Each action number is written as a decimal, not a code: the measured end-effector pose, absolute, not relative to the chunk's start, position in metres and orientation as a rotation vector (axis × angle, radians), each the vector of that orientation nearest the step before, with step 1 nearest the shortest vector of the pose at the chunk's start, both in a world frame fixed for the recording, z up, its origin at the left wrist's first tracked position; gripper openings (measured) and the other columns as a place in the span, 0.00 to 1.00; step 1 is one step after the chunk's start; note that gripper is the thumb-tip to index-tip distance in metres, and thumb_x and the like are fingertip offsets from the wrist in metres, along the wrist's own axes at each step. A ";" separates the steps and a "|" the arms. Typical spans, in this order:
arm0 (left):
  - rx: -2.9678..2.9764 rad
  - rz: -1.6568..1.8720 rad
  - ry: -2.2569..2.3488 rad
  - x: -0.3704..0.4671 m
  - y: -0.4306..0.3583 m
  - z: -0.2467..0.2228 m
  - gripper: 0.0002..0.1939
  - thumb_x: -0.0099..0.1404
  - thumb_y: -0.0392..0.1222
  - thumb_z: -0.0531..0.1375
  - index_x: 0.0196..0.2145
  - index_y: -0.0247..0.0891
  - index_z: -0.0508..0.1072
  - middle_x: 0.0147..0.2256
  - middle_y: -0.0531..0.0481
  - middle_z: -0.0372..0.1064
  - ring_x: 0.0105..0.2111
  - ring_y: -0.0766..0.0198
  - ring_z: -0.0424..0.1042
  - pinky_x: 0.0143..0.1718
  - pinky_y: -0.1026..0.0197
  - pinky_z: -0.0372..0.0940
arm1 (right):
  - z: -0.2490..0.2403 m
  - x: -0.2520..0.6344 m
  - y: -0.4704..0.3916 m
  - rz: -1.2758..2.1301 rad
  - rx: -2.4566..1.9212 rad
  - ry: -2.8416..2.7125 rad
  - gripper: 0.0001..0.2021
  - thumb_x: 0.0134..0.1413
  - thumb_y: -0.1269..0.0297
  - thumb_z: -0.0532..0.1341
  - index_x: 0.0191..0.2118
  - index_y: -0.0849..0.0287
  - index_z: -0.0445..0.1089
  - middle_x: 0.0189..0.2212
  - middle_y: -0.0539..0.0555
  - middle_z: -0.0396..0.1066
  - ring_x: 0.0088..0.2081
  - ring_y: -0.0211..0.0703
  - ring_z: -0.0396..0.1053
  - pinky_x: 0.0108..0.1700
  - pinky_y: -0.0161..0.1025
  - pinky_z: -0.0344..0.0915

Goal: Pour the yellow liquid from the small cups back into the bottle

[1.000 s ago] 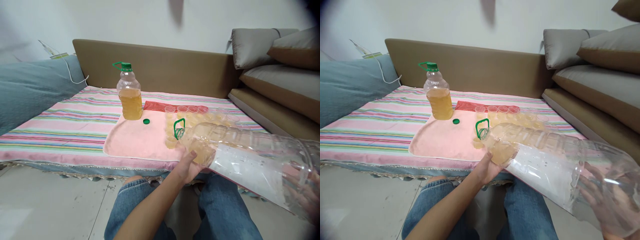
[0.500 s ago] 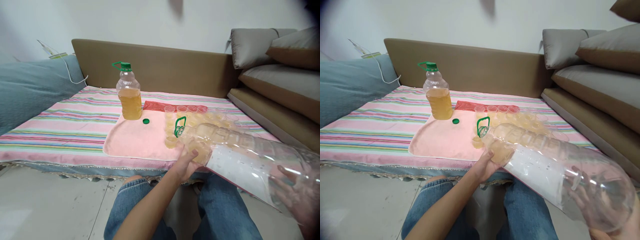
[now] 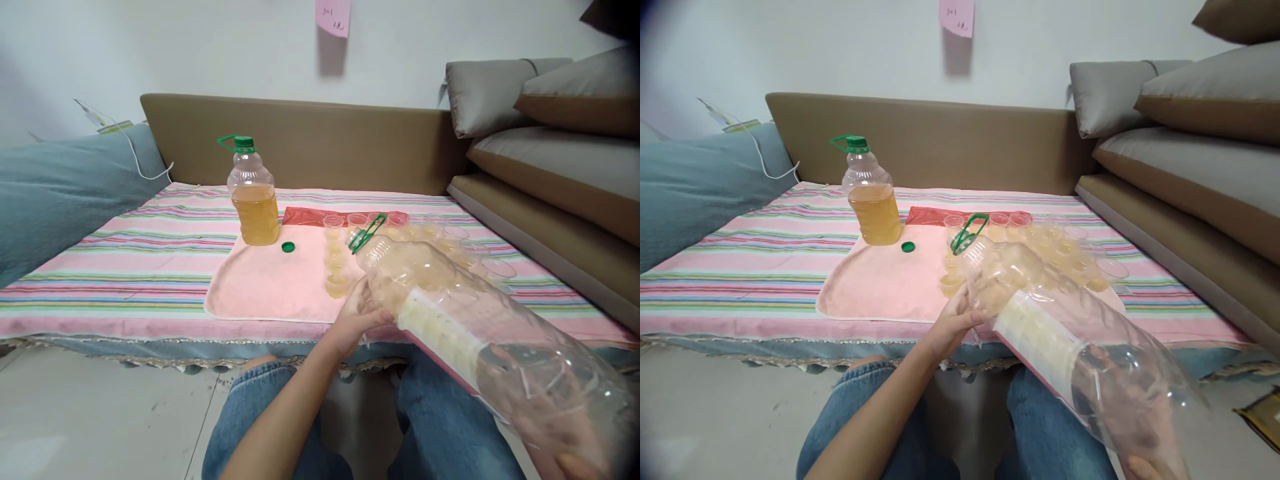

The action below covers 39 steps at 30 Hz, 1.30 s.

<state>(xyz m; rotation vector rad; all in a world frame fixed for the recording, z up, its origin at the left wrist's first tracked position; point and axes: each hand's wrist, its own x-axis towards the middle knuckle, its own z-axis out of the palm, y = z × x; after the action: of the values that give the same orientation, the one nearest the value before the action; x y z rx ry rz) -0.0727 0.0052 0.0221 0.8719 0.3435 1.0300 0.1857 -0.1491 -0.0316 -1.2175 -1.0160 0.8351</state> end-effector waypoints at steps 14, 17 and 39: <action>0.894 1.194 0.349 -0.090 -0.009 0.036 0.57 0.37 0.65 0.74 0.63 0.49 0.63 0.60 0.39 0.68 0.65 0.39 0.59 0.65 0.41 0.53 | -0.067 0.109 -0.130 1.029 -1.034 -1.131 0.70 0.31 0.30 0.71 0.72 0.35 0.22 0.73 0.60 0.38 0.68 0.71 0.49 0.60 0.67 0.62; 0.902 1.334 0.438 -0.102 -0.010 0.044 0.58 0.33 0.70 0.72 0.61 0.50 0.64 0.58 0.41 0.70 0.62 0.37 0.63 0.61 0.41 0.60 | -0.069 0.097 -0.127 1.005 -0.986 -1.129 0.75 0.26 0.30 0.73 0.72 0.40 0.22 0.72 0.63 0.40 0.68 0.72 0.50 0.61 0.65 0.61; 1.096 1.743 0.867 -0.217 -0.022 0.065 0.63 0.28 0.72 0.69 0.63 0.49 0.65 0.59 0.37 0.68 0.59 0.23 0.64 0.50 0.25 0.67 | -0.021 0.077 -0.109 1.131 -0.930 -1.490 0.45 0.49 0.34 0.65 0.70 0.39 0.52 0.69 0.51 0.53 0.69 0.60 0.49 0.68 0.57 0.52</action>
<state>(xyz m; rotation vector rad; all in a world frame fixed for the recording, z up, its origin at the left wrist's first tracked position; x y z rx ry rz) -0.2167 -0.0224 0.0653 1.0956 0.8672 1.7425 0.0771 -0.1091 -0.0209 -0.9304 -1.4902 1.1310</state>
